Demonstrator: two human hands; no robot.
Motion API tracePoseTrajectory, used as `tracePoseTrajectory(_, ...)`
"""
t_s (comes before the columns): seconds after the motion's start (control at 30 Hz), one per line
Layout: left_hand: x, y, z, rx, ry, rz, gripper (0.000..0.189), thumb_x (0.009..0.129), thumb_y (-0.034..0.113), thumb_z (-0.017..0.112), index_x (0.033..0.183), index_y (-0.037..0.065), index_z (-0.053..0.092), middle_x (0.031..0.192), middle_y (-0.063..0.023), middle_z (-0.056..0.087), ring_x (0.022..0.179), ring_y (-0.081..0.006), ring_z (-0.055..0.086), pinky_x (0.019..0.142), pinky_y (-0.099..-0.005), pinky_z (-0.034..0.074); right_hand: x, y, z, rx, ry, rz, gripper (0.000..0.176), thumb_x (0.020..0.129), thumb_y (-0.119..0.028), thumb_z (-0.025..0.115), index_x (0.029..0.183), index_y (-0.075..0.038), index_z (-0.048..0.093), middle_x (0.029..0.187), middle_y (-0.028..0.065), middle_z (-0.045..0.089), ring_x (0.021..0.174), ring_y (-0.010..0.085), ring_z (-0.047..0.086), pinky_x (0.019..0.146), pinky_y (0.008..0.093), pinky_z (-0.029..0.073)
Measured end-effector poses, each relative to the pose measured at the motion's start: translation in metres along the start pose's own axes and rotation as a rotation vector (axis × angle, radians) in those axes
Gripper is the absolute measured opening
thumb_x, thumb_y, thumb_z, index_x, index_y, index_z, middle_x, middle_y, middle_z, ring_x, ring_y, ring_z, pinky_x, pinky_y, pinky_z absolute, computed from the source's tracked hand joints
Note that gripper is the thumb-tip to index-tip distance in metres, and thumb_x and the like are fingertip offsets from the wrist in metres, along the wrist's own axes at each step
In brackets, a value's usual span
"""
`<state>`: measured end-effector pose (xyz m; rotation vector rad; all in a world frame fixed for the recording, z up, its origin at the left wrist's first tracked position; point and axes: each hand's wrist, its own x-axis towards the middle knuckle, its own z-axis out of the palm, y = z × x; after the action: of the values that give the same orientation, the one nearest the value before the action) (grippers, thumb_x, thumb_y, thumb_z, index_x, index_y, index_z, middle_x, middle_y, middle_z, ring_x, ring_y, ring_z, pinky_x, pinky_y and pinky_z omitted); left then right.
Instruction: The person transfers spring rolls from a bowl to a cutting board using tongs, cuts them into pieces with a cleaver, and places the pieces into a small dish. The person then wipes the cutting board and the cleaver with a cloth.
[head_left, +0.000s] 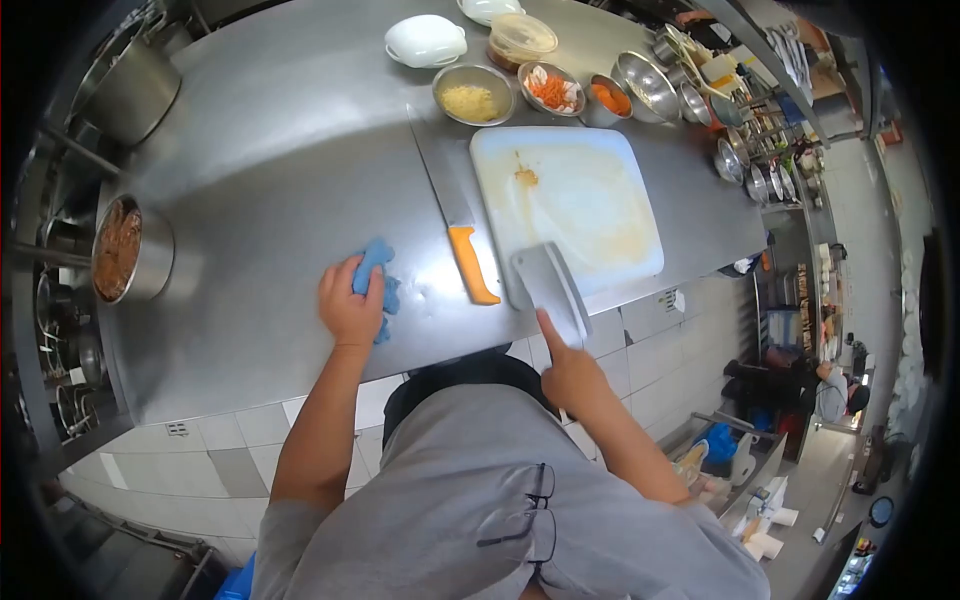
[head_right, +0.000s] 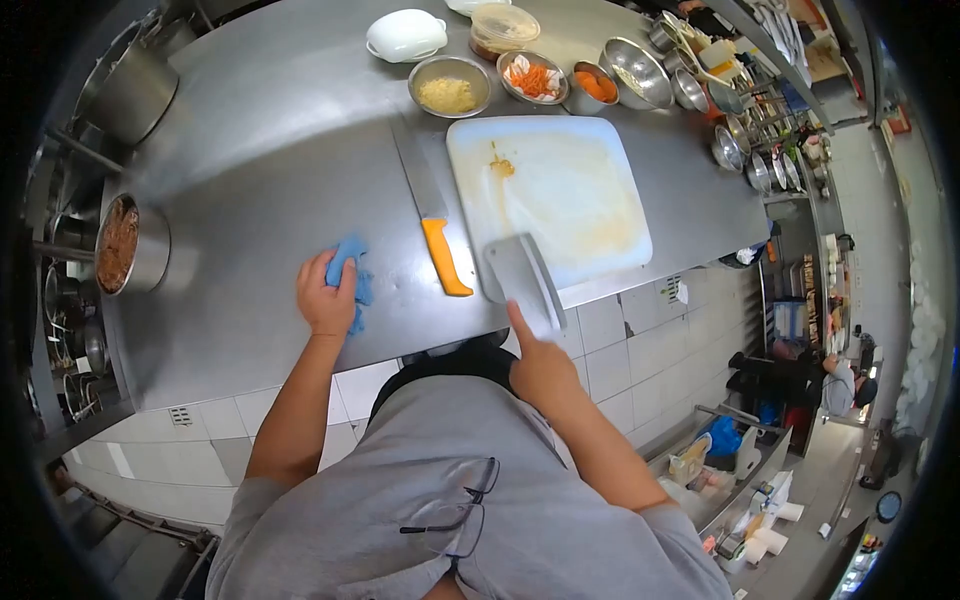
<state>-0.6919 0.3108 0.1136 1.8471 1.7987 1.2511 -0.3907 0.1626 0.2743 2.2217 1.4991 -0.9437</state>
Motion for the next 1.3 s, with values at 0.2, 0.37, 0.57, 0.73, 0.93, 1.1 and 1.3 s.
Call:
tracePoseTrajectory(0.2,-0.006,0.003,0.001,-0.054,-0.014,-0.016,0.030,0.091,0.028,0.080,0.115,0.010,0.076,0.113,-0.0123,0.072,0.107,-0.0351,0.069,0.091,-0.0455,0.055,0.105,-0.026,-0.040,0.110,0.194,-0.017,0.102,0.091,-0.005,0.061,0.175,-0.035,0.012,0.108,0.0275,0.074,0.102,0.0440,0.074,0.089,0.0532,0.059)
tracePoseTrajectory(0.37,0.000,0.002,0.006,-0.033,0.019,0.053,0.032,0.092,0.027,0.080,0.117,0.008,0.075,0.114,-0.0130,0.072,0.106,-0.0365,0.069,0.090,-0.0460,0.055,-0.005,0.011,-0.008,0.010,-0.034,-0.002,0.102,0.091,-0.007,0.062,0.175,-0.038,0.012,0.107,0.0245,0.076,0.100,0.0418,0.075,0.089,0.0513,0.059)
tracePoseTrajectory(0.57,-0.002,0.003,0.011,-0.074,-0.018,0.058,0.033,0.094,0.027,0.078,0.118,0.006,0.074,0.114,-0.0137,0.072,0.105,-0.0361,0.069,0.090,-0.0455,0.055,-0.017,0.044,0.010,0.051,0.010,-0.034,0.100,0.093,-0.010,0.060,0.174,-0.041,0.011,0.100,0.0268,0.075,0.091,0.0440,0.074,0.082,0.0531,0.058)
tracePoseTrajectory(0.73,-0.009,0.006,0.007,-0.029,-0.056,-0.022,0.034,0.098,0.028,0.077,0.119,0.002,0.071,0.113,-0.0148,0.070,0.105,-0.0338,0.068,0.093,-0.0432,0.054,0.088,0.008,-0.040,0.126,0.139,-0.070,0.101,0.094,-0.005,0.060,0.174,-0.043,0.011,0.114,0.0248,0.073,0.102,0.0417,0.074,0.087,0.0493,0.060)
tracePoseTrajectory(0.93,-0.008,-0.006,0.012,-0.038,-0.012,0.030,0.036,0.096,0.030,0.078,0.119,0.004,0.073,0.113,-0.0145,0.069,0.104,-0.0356,0.068,0.092,-0.0450,0.054,-0.018,0.068,0.007,0.061,0.038,-0.028,0.095,0.095,-0.007,0.058,0.174,-0.041,0.018,0.109,0.0232,0.074,0.102,0.0412,0.074,0.089,0.0508,0.058)
tracePoseTrajectory(1.1,-0.008,-0.003,0.011,-0.007,-0.040,-0.035,0.036,0.096,0.030,0.078,0.119,0.003,0.073,0.114,-0.0149,0.069,0.105,-0.0359,0.068,0.093,-0.0452,0.054,-0.037,0.080,-0.007,0.063,-0.108,0.032,0.097,0.095,-0.008,0.058,0.174,-0.041,0.014,0.115,0.0267,0.075,0.105,0.0411,0.075,0.088,0.0504,0.059)
tracePoseTrajectory(1.3,-0.012,-0.001,0.008,0.004,-0.011,0.033,0.037,0.096,0.029,0.078,0.120,0.002,0.072,0.114,-0.0157,0.069,0.106,-0.0371,0.068,0.094,-0.0456,0.053,0.087,0.044,-0.080,0.101,0.090,-0.059,0.107,0.089,-0.005,0.064,0.175,-0.038,0.009,0.106,0.0230,0.076,0.095,0.0414,0.075,0.084,0.0510,0.059)
